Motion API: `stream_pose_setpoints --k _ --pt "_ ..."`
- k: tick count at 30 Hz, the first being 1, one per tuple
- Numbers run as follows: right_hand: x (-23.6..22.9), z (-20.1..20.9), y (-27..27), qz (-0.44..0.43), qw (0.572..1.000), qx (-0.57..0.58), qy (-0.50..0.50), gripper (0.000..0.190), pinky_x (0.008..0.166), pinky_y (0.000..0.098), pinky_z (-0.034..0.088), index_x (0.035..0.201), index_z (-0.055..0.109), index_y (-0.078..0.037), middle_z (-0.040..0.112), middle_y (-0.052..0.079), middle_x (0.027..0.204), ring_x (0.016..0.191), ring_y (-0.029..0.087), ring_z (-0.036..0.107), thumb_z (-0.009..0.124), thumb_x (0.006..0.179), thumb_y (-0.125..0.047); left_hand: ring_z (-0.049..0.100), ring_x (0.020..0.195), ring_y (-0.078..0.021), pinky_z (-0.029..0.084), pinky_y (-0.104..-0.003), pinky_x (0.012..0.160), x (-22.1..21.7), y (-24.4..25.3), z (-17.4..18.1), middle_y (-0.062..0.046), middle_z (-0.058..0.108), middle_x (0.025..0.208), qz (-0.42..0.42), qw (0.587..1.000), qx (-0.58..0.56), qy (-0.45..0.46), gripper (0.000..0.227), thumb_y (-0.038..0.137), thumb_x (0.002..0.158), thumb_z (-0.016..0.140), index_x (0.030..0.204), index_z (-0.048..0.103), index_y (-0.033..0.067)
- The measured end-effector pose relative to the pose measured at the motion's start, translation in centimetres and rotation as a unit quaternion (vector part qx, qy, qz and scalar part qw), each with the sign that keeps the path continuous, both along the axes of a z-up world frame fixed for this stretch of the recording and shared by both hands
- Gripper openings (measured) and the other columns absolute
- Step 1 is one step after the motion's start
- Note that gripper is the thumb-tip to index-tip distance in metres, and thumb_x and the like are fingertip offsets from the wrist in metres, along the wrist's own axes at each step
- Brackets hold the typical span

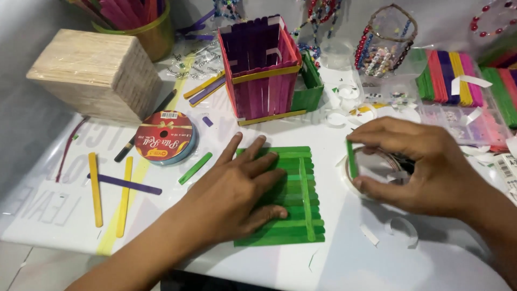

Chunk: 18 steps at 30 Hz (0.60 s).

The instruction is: Constructing a decorative structure using colored popsicle sticks, double-sided tape, and scissors.

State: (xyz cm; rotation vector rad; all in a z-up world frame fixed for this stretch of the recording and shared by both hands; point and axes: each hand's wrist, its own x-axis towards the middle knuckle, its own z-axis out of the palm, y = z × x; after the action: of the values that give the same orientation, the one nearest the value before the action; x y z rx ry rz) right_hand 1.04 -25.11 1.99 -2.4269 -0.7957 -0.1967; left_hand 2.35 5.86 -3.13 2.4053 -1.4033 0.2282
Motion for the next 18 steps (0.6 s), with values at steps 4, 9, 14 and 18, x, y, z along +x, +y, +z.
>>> stream_pose_setpoints --k 4,9,14,18 --pt "-0.4 -1.7 0.6 -0.025 0.999 -0.018 0.040 0.066 0.038 0.0178 0.067 0.123 0.071 -0.011 0.075 0.008 0.116 0.064 0.013 0.080 0.091 0.062 -0.024 0.048 0.138 -0.0514 0.026 -0.071 0.114 -0.9 -0.4 0.4 -0.025 0.064 0.124 -0.010 1.000 -0.001 -0.009 0.058 0.053 0.094 0.063 0.122 0.066 0.0023" --pt "-0.3 -1.7 2.2 0.024 0.999 -0.017 -0.046 0.067 0.095 0.0450 0.051 0.127 0.068 -0.016 0.074 0.009 0.125 0.113 0.027 0.073 0.093 0.067 -0.029 0.048 0.137 -0.0524 0.030 -0.063 0.117 -0.8 -0.9 0.8 -0.035 0.055 0.139 0.002 0.998 -0.042 -0.041 0.069 0.060 0.096 0.056 0.118 0.063 -0.0053" --pt "0.8 -1.8 2.7 0.051 0.993 -0.089 -0.053 0.070 0.081 0.0436 0.051 0.130 0.064 -0.021 0.071 0.003 0.122 0.103 0.026 0.073 0.092 0.068 -0.037 0.058 0.127 -0.0492 0.037 -0.059 0.114 -0.9 -1.7 -0.7 -0.032 0.064 0.127 -0.003 0.998 -0.061 -0.026 0.069 0.055 0.098 0.055 0.117 0.065 -0.0104" --pt "2.0 -0.8 4.8 0.084 0.992 -0.096 -0.016 0.058 0.071 0.0427 0.050 0.124 0.066 -0.018 0.071 0.003 0.118 0.090 0.025 0.074 0.088 0.074 -0.037 0.060 0.126 -0.0494 0.038 -0.056 0.117 -1.2 -1.8 -1.8 -0.034 0.066 0.129 -0.004 0.997 -0.071 -0.029 0.072 0.051 0.100 0.058 0.123 0.064 -0.0164"
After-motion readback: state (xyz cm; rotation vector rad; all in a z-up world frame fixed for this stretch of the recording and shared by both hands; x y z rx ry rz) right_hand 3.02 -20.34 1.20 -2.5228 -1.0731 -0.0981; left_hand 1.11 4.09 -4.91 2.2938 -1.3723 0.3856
